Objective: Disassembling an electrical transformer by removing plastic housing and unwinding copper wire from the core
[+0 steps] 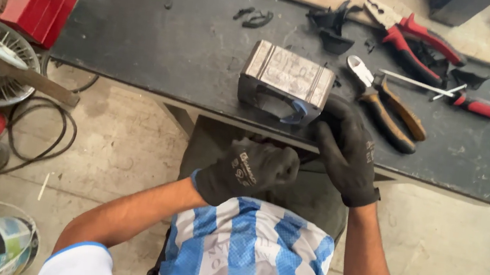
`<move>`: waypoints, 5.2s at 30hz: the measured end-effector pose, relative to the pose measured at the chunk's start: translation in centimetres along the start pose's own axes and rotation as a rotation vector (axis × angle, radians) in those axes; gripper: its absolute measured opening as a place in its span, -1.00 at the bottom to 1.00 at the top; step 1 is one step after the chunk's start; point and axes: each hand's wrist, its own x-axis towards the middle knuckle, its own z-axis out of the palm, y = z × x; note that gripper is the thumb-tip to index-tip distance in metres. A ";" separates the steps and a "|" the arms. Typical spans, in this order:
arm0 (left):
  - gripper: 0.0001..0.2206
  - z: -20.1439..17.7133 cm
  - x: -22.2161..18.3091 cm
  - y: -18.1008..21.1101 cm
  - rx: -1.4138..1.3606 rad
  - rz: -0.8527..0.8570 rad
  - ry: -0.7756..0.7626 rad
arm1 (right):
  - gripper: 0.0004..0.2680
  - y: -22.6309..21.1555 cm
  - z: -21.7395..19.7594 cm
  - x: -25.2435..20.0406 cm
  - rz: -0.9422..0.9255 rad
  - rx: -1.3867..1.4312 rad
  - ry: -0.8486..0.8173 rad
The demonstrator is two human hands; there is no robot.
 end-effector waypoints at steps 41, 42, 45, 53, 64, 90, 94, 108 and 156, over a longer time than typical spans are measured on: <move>-0.66 -1.8 2.7 4.5 -0.843 -0.554 0.397 | -0.64 1.2 1.0 0.0 0.086 -0.059 0.047; -0.66 0.2 1.7 4.1 -0.846 -0.554 0.395 | -0.64 1.2 1.1 0.0 0.089 -0.061 0.048; -0.70 3.7 -0.6 3.6 -0.482 -0.446 0.293 | -0.67 1.2 1.6 -0.3 0.081 -0.107 0.095; -0.77 0.5 -0.2 6.1 -0.439 -0.465 0.398 | -0.67 1.6 1.8 -0.2 0.100 -0.090 0.127; -0.82 -6.2 -7.3 4.2 -0.635 -0.673 0.529 | -0.68 0.1 0.8 0.1 0.136 -0.079 0.058; -0.68 -9.9 4.9 -1.9 -1.121 -0.777 -0.107 | -0.46 0.2 0.1 4.3 0.149 0.508 -0.072; -0.51 -10.8 9.1 1.7 -0.857 -1.515 -0.642 | -0.46 0.6 1.0 4.4 -0.001 0.347 -0.071; -0.66 0.2 1.4 5.3 -1.267 -1.461 0.189 | -0.45 2.2 1.8 2.5 0.031 0.081 0.016; -0.64 -7.2 6.5 0.7 -0.847 -1.416 0.244 | -0.70 -1.7 5.4 6.8 0.559 0.558 0.143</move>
